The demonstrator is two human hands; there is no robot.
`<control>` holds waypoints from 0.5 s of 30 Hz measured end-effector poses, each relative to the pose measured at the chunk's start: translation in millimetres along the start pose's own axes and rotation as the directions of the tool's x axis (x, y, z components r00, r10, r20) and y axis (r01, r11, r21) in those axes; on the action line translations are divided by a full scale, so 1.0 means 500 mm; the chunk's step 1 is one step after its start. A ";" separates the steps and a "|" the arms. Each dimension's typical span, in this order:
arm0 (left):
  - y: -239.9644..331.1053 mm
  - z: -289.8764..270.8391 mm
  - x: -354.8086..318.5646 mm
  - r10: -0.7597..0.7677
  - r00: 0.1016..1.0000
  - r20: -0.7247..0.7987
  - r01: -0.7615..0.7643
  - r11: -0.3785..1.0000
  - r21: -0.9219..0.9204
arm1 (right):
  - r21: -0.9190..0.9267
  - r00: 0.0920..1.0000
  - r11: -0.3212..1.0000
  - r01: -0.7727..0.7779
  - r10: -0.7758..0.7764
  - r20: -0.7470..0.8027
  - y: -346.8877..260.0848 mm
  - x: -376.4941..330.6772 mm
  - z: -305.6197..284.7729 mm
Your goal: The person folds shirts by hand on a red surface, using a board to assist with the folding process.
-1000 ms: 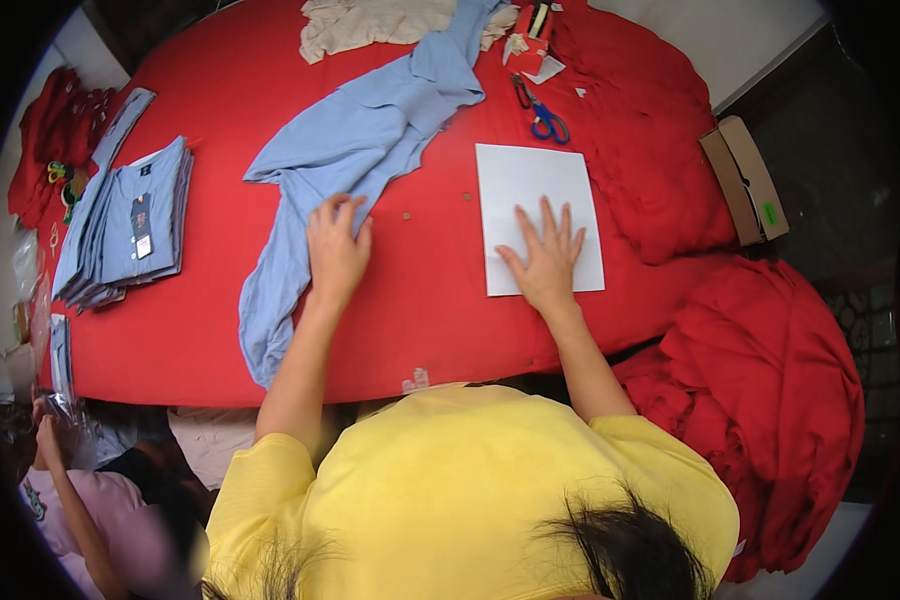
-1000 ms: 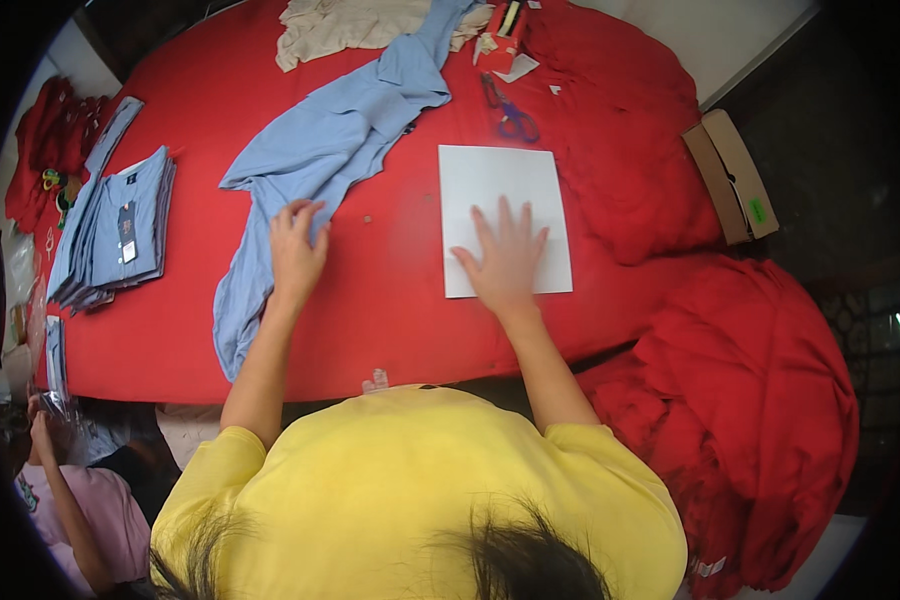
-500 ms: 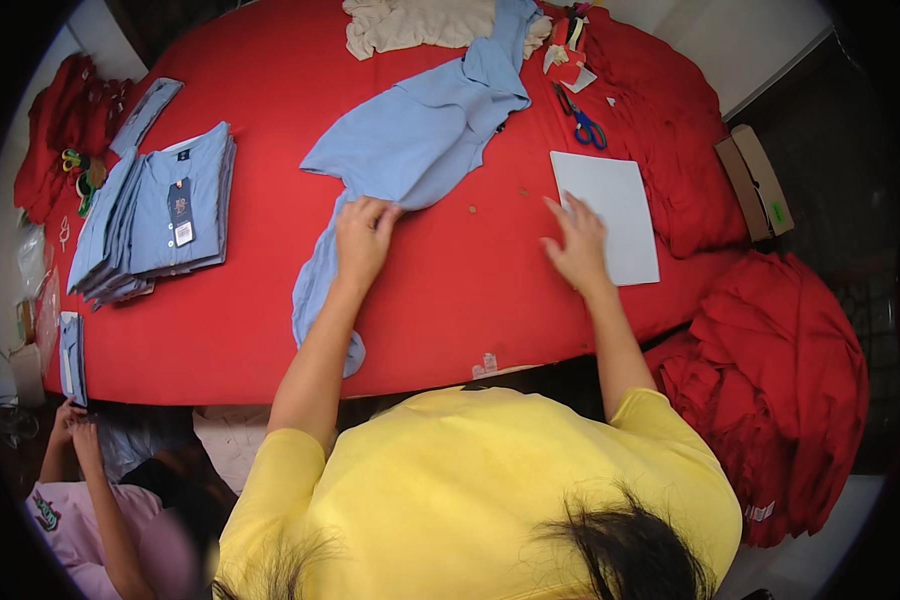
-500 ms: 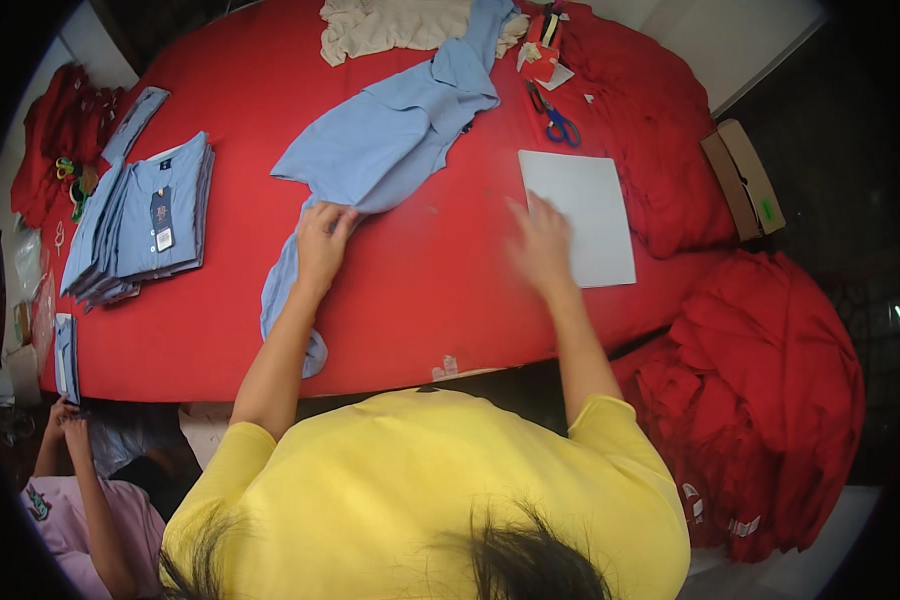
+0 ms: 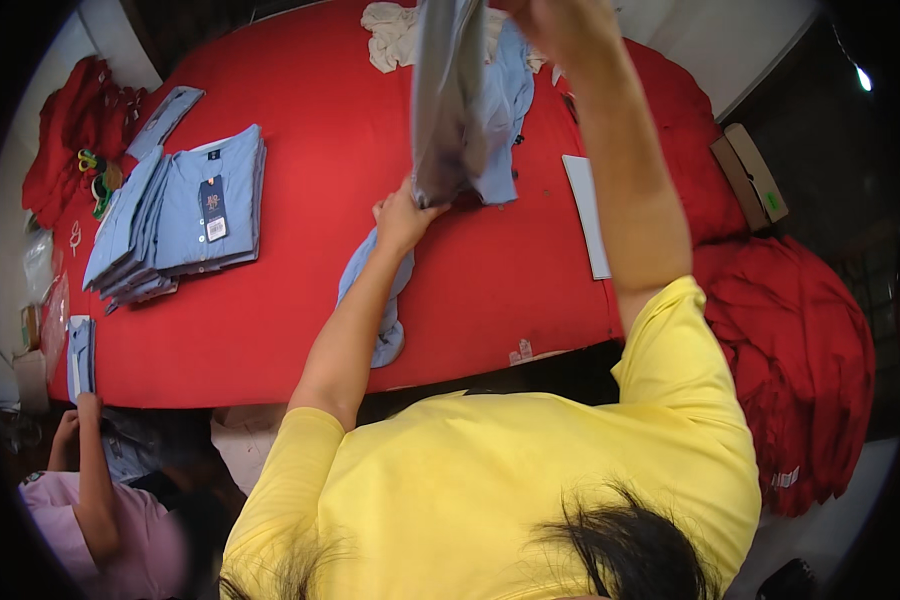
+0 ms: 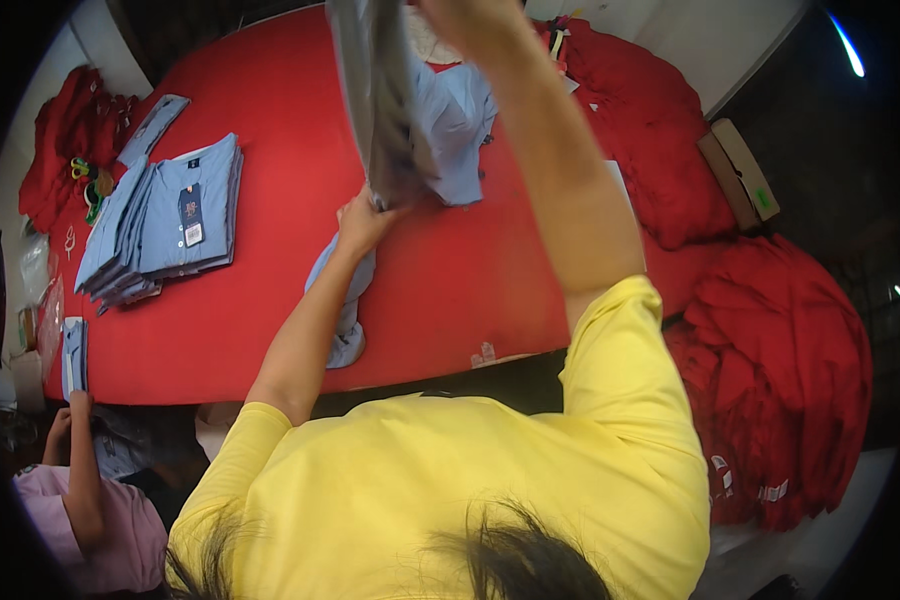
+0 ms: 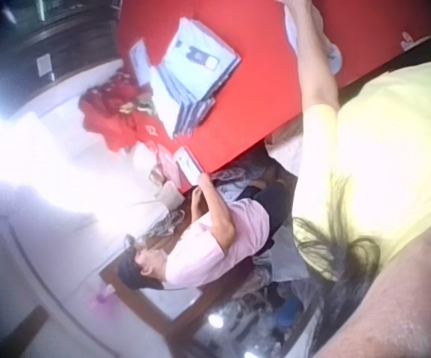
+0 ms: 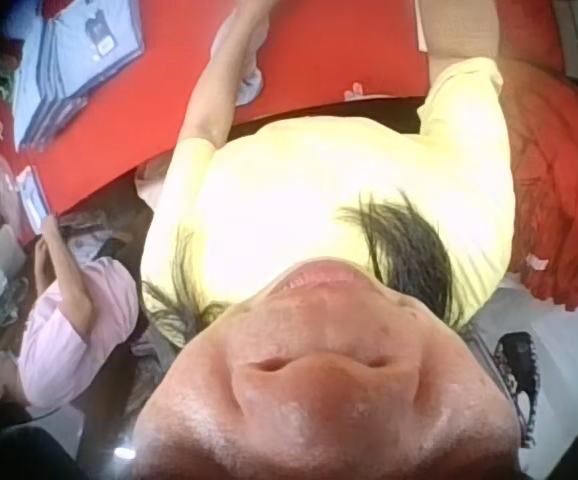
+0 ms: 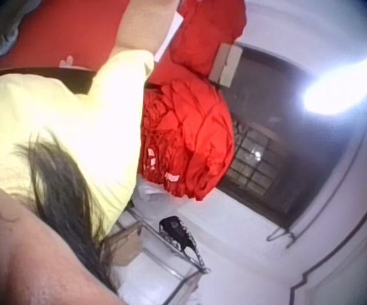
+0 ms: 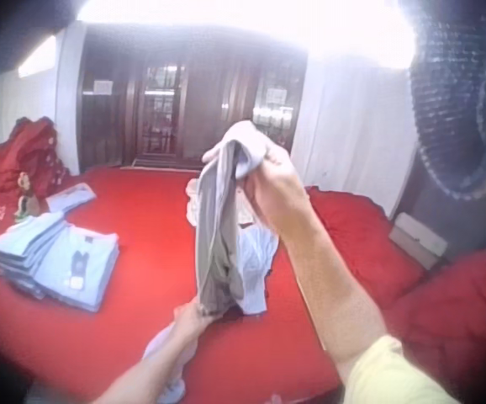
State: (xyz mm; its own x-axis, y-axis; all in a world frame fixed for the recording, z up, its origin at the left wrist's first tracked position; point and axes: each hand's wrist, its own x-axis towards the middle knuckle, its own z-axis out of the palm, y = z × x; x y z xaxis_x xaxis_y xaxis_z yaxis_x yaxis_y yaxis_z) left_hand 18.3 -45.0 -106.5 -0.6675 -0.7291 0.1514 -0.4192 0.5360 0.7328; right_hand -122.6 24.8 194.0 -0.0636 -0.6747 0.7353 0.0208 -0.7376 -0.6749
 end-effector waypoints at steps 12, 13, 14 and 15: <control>0.260 -0.741 -0.022 0.631 0.598 -0.494 -0.214 0.720 0.661 | -0.613 0.851 0.725 0.313 -0.500 -0.158 -0.361 0.075 -0.290; 0.240 -0.795 -0.026 0.840 0.515 -0.169 -0.138 0.276 0.951 | -0.486 0.855 0.846 0.220 -0.407 -0.321 -0.377 0.058 -0.287; 0.233 -0.845 -0.038 0.758 0.625 -0.188 -0.078 0.300 0.951 | -0.465 0.849 0.866 0.183 -0.378 -0.370 -0.394 0.048 -0.291; 0.238 -0.923 -0.071 0.607 0.713 -0.351 -0.183 0.644 0.743 | -0.475 0.843 0.862 0.176 -0.381 -0.380 -0.409 0.035 -0.304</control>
State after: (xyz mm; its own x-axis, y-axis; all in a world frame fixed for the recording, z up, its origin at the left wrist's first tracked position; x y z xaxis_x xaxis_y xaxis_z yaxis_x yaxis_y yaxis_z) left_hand 276.0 -151.8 281.5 -0.5141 -0.3441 0.7857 -0.6053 0.7946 -0.0481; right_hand -279.5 167.9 335.9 -0.4405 -0.2774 0.8538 -0.4673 -0.7412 -0.4819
